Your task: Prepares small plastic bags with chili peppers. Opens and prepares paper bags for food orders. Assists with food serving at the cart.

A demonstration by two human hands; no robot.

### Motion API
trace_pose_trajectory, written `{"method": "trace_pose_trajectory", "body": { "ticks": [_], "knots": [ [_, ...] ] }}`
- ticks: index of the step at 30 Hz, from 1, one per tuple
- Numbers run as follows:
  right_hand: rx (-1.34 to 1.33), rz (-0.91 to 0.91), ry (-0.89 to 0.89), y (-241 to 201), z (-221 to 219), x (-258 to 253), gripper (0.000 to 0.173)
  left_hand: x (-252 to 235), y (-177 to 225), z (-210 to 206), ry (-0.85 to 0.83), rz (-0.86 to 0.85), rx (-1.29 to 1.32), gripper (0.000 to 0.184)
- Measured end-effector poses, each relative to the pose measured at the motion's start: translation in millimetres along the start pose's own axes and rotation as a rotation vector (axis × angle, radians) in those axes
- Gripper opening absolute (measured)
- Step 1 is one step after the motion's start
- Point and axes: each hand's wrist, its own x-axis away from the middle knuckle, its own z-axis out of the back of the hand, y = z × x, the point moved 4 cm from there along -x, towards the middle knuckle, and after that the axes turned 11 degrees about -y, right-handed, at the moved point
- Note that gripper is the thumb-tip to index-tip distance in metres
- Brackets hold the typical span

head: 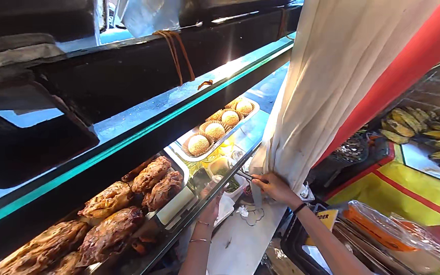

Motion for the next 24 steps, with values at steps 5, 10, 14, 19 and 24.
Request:
{"method": "trace_pose_trajectory", "body": {
  "ticks": [5,10,14,19,24],
  "knots": [
    [-0.128,0.095,-0.024,0,2,7,0.040,-8,0,7,-0.041,0.033,0.006,0.025],
    [0.072,0.144,-0.086,-7,5,21,0.042,-10,1,2,-0.138,0.026,0.041,0.027],
    [0.530,0.086,-0.036,-36,2,38,0.040,-19,1,1,-0.285,-0.025,-0.169,0.024],
    [0.710,-0.014,-0.047,-63,-4,48,0.042,-21,-3,6,-0.119,-0.142,-0.304,0.028],
    [0.692,-0.112,0.039,-69,11,47,0.045,-14,-7,24,-0.008,-0.164,-0.186,0.027]
  ]
}}
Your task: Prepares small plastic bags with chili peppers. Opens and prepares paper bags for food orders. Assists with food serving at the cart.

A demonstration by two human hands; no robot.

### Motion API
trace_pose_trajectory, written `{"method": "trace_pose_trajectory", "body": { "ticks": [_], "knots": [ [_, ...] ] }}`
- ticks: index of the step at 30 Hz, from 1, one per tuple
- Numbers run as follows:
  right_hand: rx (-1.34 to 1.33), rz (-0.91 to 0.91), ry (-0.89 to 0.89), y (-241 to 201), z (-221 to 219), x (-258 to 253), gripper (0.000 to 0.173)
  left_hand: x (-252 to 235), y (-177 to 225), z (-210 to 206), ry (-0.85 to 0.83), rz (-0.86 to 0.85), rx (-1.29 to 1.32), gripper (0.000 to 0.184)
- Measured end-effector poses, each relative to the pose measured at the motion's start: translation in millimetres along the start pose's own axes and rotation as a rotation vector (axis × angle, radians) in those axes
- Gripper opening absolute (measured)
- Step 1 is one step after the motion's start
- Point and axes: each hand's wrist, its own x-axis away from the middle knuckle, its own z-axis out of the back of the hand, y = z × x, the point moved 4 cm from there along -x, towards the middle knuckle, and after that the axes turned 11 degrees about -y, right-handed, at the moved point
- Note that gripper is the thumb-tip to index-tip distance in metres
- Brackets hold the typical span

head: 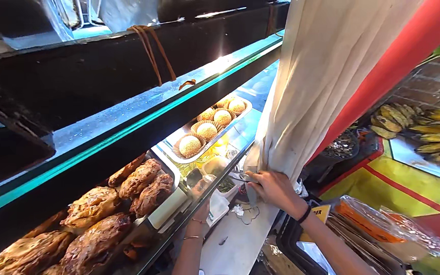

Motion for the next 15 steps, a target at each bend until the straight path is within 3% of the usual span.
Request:
{"method": "trace_pose_trajectory", "body": {
  "ticks": [5,10,15],
  "knots": [
    [-0.084,-0.057,-0.038,-11,-12,-48,0.035,4,7,-12,0.076,0.104,0.191,0.022],
    [0.035,-0.125,-0.280,-67,-20,-82,0.027,18,5,-6,0.101,0.127,0.251,0.019],
    [0.086,-0.100,-0.333,-81,-36,-100,0.032,29,10,-1,0.137,0.145,0.270,0.016]
  ]
}}
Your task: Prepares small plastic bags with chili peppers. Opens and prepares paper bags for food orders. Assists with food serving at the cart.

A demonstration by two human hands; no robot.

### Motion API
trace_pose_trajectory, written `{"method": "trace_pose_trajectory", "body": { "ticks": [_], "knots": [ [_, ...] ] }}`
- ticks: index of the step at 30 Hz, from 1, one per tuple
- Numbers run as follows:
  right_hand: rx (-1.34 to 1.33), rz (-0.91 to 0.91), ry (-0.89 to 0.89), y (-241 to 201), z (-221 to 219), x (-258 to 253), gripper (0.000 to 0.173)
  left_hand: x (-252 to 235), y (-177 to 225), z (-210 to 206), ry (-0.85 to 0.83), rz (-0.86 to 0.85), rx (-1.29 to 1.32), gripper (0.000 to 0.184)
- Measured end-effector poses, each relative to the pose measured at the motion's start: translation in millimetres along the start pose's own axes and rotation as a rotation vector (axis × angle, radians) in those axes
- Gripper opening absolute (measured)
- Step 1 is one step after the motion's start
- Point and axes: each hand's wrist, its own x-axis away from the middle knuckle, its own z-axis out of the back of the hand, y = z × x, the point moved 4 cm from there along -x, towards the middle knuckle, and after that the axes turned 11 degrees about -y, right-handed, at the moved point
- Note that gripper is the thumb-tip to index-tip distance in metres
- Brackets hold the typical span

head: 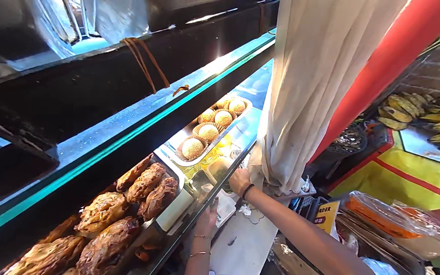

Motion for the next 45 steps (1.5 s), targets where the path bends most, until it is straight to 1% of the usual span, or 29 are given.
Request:
{"method": "trace_pose_trajectory", "body": {
  "ticks": [3,5,8,10,11,13,16,17,19,20,21,23,24,26,27,28,30,31,32,34,35,37,38,39,40,41,43,45],
  "knots": [
    [-0.109,0.020,0.080,25,12,17,0.030,-4,0,5,-0.001,0.015,-0.020,0.018],
    [-0.254,0.081,0.097,54,17,28,0.035,-7,-3,8,-0.012,0.018,-0.050,0.019],
    [-0.585,0.252,0.146,88,5,35,0.041,-11,-7,2,-0.063,0.030,-0.029,0.023],
    [-0.766,0.394,0.191,94,-15,36,0.040,-11,-10,-7,-0.140,0.073,0.060,0.019],
    [-0.755,0.423,0.188,92,-22,42,0.041,-10,-11,-14,-0.180,0.103,0.128,0.018],
    [-0.579,0.391,0.170,87,-27,60,0.044,-7,-11,-24,-0.216,0.151,0.229,0.016],
    [-0.402,0.361,0.173,88,-26,79,0.049,-6,-16,-24,-0.251,0.138,0.340,0.022],
    [-0.409,0.378,0.194,92,-25,82,0.050,-6,-18,-21,-0.258,0.117,0.399,0.023],
    [-0.503,0.427,0.217,98,-22,85,0.051,-7,-20,-15,-0.252,0.088,0.470,0.023],
    [-0.546,0.429,0.230,100,-21,84,0.051,-7,-20,-12,-0.249,0.083,0.484,0.023],
    [-0.545,0.378,0.241,99,-18,83,0.050,-7,-20,-8,-0.255,0.086,0.489,0.023],
    [-0.424,0.208,0.257,86,-7,73,0.046,-5,-20,-4,-0.251,0.099,0.427,0.024],
    [-0.356,0.160,0.264,74,-4,62,0.042,-3,-20,-4,-0.235,0.104,0.378,0.024],
    [-0.195,0.053,0.198,48,1,31,0.038,4,-22,-6,-0.195,0.119,0.290,0.024],
    [-0.130,0.033,0.165,35,0,13,0.036,10,-22,-7,-0.186,0.127,0.248,0.025],
    [-0.086,0.038,0.133,23,-1,-3,0.035,16,-21,-8,-0.189,0.134,0.208,0.027],
    [-0.035,0.081,0.126,9,-4,-21,0.042,30,-20,-6,-0.190,0.142,0.143,0.027],
    [-0.040,0.120,0.149,6,-4,-21,0.046,38,-18,-4,-0.199,0.140,0.124,0.026],
    [-0.073,0.164,0.203,6,-3,-13,0.045,47,-16,-1,-0.220,0.132,0.112,0.025],
    [-0.242,0.251,0.397,12,-11,20,0.037,68,-12,6,-0.289,0.093,0.100,0.025],
    [-0.400,0.295,0.425,16,-19,40,0.038,79,-8,8,-0.318,0.063,0.071,0.025],
    [-0.734,0.451,0.292,21,-47,78,0.045,101,-4,8,-0.300,-0.016,-0.024,0.025],
    [-0.878,0.565,0.237,20,-66,95,0.043,114,-4,7,-0.270,-0.061,-0.086,0.022],
    [-1.021,0.669,0.230,20,-84,110,0.035,128,-4,5,-0.268,-0.105,-0.147,0.019],
    [-1.175,0.752,0.270,22,-97,124,0.024,142,-2,3,-0.304,-0.147,-0.199,0.019],
    [-1.352,0.816,0.297,28,-104,139,0.017,156,1,-1,-0.356,-0.171,-0.252,0.019],
    [-1.682,0.842,0.313,46,-112,166,0.012,184,9,-7,-0.466,-0.178,-0.308,0.022],
    [-1.967,0.836,0.425,65,-121,186,0.010,207,18,-7,-0.500,-0.172,-0.301,0.023]
  ]
}}
